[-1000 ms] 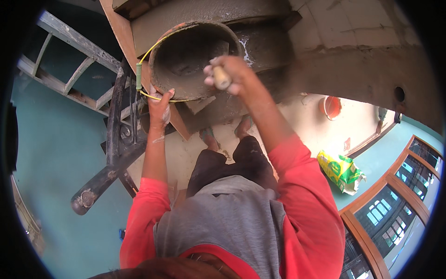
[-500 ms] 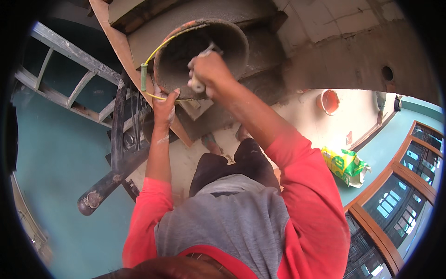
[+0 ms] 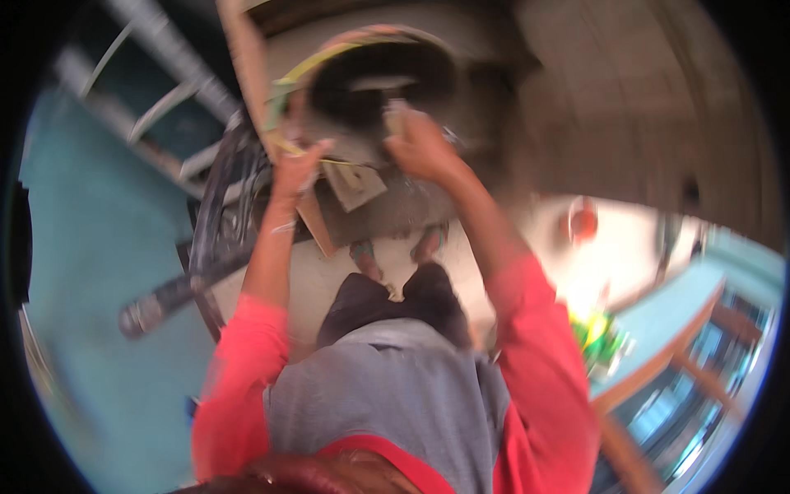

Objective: The person applies wet plaster to a spiral staircase using a trowel and a bucket, smoothing each step with a float. The person repeatedly scoops plaster from the bucket and spreads it across the stair treads and risers.

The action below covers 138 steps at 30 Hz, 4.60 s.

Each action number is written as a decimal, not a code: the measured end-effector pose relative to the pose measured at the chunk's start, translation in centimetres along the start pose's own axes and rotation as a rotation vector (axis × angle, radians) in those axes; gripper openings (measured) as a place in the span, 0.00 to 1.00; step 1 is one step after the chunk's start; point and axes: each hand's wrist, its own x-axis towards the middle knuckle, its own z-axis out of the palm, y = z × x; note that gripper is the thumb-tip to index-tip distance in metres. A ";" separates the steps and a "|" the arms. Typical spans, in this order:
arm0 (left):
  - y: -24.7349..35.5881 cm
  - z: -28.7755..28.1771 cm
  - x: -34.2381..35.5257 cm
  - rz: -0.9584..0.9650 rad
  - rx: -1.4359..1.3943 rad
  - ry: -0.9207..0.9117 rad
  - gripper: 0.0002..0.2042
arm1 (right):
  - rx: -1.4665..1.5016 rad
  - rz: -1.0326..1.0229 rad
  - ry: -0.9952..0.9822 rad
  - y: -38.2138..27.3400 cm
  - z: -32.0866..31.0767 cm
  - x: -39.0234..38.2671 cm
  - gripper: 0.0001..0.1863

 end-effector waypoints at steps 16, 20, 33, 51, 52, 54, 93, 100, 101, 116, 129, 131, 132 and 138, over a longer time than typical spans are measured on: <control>-1.7 3.0 -5.5 0.041 0.195 0.115 0.39 | -0.865 0.082 -0.383 -0.1 0.7 -3.3 0.29; -1.3 2.7 -6.5 0.070 0.217 0.113 0.33 | -0.571 -0.178 -0.042 1.1 1.0 -1.6 0.26; -0.3 1.7 -5.8 0.105 0.271 0.074 0.38 | -0.637 0.113 -0.029 3.2 4.5 -2.2 0.28; 4.3 6.6 -2.9 0.057 0.329 -0.063 0.34 | -0.107 0.240 0.189 7.9 5.1 -2.3 0.21; 4.1 6.8 -2.9 0.077 0.367 -0.085 0.32 | -0.035 0.132 0.189 9.1 5.8 -2.6 0.20; 3.4 7.4 -3.3 0.084 0.421 -0.142 0.29 | 0.404 0.371 -0.039 10.7 7.0 -3.6 0.20; -8.2 3.5 -2.1 -0.171 0.190 0.350 0.28 | -0.238 0.634 0.503 38.5 3.0 2.5 0.25; -8.5 8.4 -0.2 -0.143 -0.068 0.296 0.30 | -0.497 0.399 0.631 43.8 -2.8 -3.1 0.25; -8.8 7.7 -0.4 -0.167 -0.026 0.314 0.29 | -0.491 0.296 0.614 42.2 -2.6 -2.3 0.24; -6.3 6.0 -1.6 -0.136 0.343 0.242 0.21 | -0.516 0.146 0.082 14.5 -1.6 -2.1 0.18; -7.9 3.8 -5.6 -0.321 0.141 0.063 0.19 | 1.353 0.811 -0.564 10.4 7.2 -2.1 0.18; -8.2 3.7 -6.3 -0.405 0.138 0.082 0.23 | 1.421 0.804 -0.551 9.0 7.6 -2.0 0.20; -8.8 3.9 -6.5 -0.348 0.058 0.108 0.25 | 1.492 0.808 -0.532 8.5 8.0 -2.3 0.20; -8.8 4.0 -6.2 -0.250 -0.356 0.283 0.35 | 1.528 0.636 -0.330 4.9 6.3 -5.2 0.23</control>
